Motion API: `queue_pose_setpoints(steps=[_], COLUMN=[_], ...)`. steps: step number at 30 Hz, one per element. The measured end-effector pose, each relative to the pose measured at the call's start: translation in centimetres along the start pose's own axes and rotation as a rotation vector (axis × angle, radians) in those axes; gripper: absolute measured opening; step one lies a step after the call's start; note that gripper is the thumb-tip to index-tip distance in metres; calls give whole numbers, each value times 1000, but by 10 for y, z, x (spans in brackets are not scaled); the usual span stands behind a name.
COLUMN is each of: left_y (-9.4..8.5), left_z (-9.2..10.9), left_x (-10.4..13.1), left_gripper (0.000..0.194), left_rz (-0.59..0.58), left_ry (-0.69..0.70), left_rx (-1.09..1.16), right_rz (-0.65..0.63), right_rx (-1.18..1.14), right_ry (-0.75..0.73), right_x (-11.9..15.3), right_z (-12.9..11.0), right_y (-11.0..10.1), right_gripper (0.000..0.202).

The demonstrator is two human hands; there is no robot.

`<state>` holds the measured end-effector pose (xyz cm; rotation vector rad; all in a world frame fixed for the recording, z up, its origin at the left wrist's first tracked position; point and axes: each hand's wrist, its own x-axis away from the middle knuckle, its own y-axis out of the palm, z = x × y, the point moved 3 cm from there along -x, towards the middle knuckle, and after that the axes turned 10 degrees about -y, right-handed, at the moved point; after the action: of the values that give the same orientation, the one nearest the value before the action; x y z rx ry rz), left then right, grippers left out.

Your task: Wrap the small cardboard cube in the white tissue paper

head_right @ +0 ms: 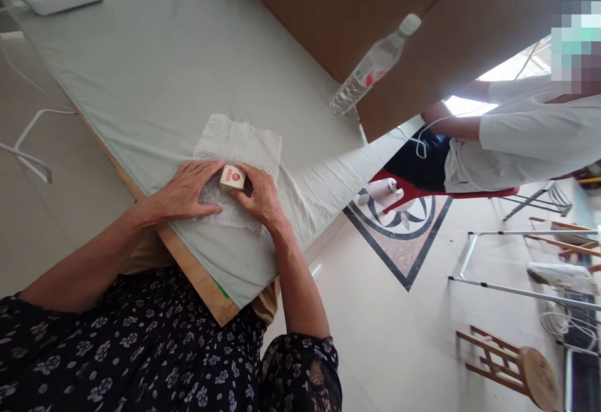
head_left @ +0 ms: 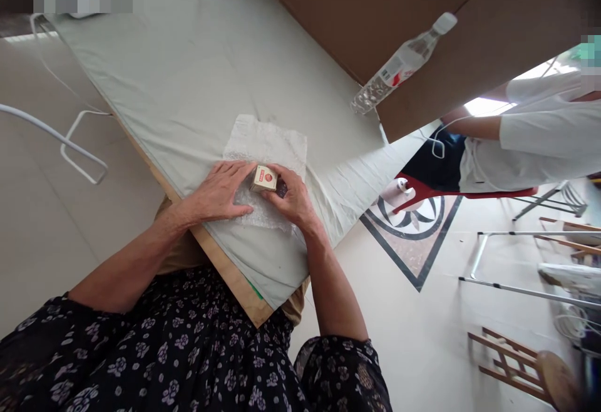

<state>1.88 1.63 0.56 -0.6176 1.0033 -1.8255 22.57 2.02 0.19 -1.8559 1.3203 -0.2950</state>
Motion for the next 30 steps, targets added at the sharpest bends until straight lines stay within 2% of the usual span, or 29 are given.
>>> queue_pose_setpoints(steps=[3, 13, 15, 18, 20, 23, 25, 28, 30], left_y=[0, 0, -1, -4, -8, -14, -19, -26, -30], left_z=[0, -2, -2, -2, -3, -4, -3, 2, 7], left_x=[0, -1, -1, 0, 2, 8, 15, 27, 34], left_gripper=[89, 91, 89, 86, 86, 85, 81, 75, 75], left_rz=[6, 3, -6, -6, 11, 45, 59, 68, 73], left_ry=[-3, 7, 11, 20, 18, -4, 8, 88, 138], left_rx=[1, -3, -5, 29, 74, 117, 109, 69, 35], right_rz=[15, -67, -43, 57, 66, -84, -129, -51, 23], right_rx=[2, 58, 66, 120, 170, 244, 312, 379, 370], right_ry=[-1, -39, -62, -97, -122, -177, -181, -169, -155], right_x=[1, -4, 1, 19, 37, 64, 75, 73, 65], right_z=[-2, -3, -7, -23, -37, -55, -60, -58, -54], right_y=[-2, -2, -6, -19, -26, -21, -12, -1, 2], right_gripper=[57, 59, 66, 71, 64, 54, 42, 23, 20])
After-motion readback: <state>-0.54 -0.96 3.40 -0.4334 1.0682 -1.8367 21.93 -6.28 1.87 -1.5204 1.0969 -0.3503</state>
